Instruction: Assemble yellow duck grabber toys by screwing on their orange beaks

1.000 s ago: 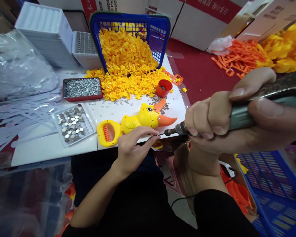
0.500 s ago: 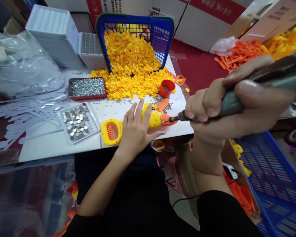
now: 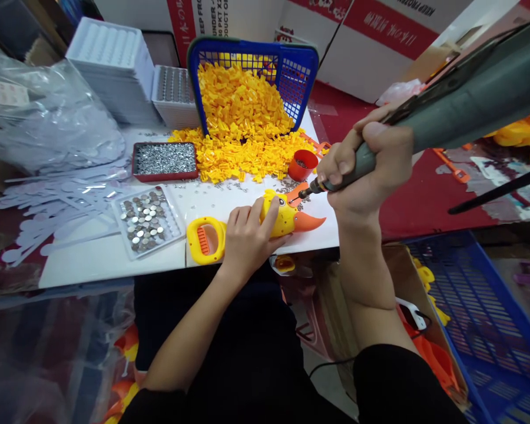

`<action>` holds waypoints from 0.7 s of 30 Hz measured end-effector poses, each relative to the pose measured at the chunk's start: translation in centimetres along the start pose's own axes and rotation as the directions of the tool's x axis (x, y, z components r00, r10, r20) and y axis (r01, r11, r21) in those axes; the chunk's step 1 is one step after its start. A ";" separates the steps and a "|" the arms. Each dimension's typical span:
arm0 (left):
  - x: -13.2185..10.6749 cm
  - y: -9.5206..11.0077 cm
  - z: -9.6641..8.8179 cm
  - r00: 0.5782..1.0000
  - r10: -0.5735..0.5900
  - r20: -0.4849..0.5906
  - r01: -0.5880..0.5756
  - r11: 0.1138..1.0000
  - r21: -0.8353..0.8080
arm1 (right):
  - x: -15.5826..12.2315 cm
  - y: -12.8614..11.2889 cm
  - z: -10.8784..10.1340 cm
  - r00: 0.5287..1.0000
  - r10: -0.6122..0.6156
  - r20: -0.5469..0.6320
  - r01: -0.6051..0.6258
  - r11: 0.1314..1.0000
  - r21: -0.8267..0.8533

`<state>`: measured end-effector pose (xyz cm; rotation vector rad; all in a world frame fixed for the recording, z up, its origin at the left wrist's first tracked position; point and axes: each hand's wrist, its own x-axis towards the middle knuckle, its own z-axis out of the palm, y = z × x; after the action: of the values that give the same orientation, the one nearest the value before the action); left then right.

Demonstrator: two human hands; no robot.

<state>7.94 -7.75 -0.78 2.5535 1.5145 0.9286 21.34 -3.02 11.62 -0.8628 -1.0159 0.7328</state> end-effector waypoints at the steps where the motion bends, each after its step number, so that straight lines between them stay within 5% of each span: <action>1: 0.0 0.0 0.0 1.000 -0.003 -0.005 0.003 1.000 -0.004 | 0.1 0.3 0.0 1.000 -0.008 0.012 0.008 1.000 0.012; 21: -0.5 0.4 0.8 0.998 -0.051 -0.039 0.050 0.998 -0.025 | 0.5 0.7 0.1 0.940 0.073 0.334 -0.092 0.995 0.042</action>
<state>8.51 -8.16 -1.56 2.4833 1.5605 0.9911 21.36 -2.25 11.19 -0.7493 -1.2569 0.9983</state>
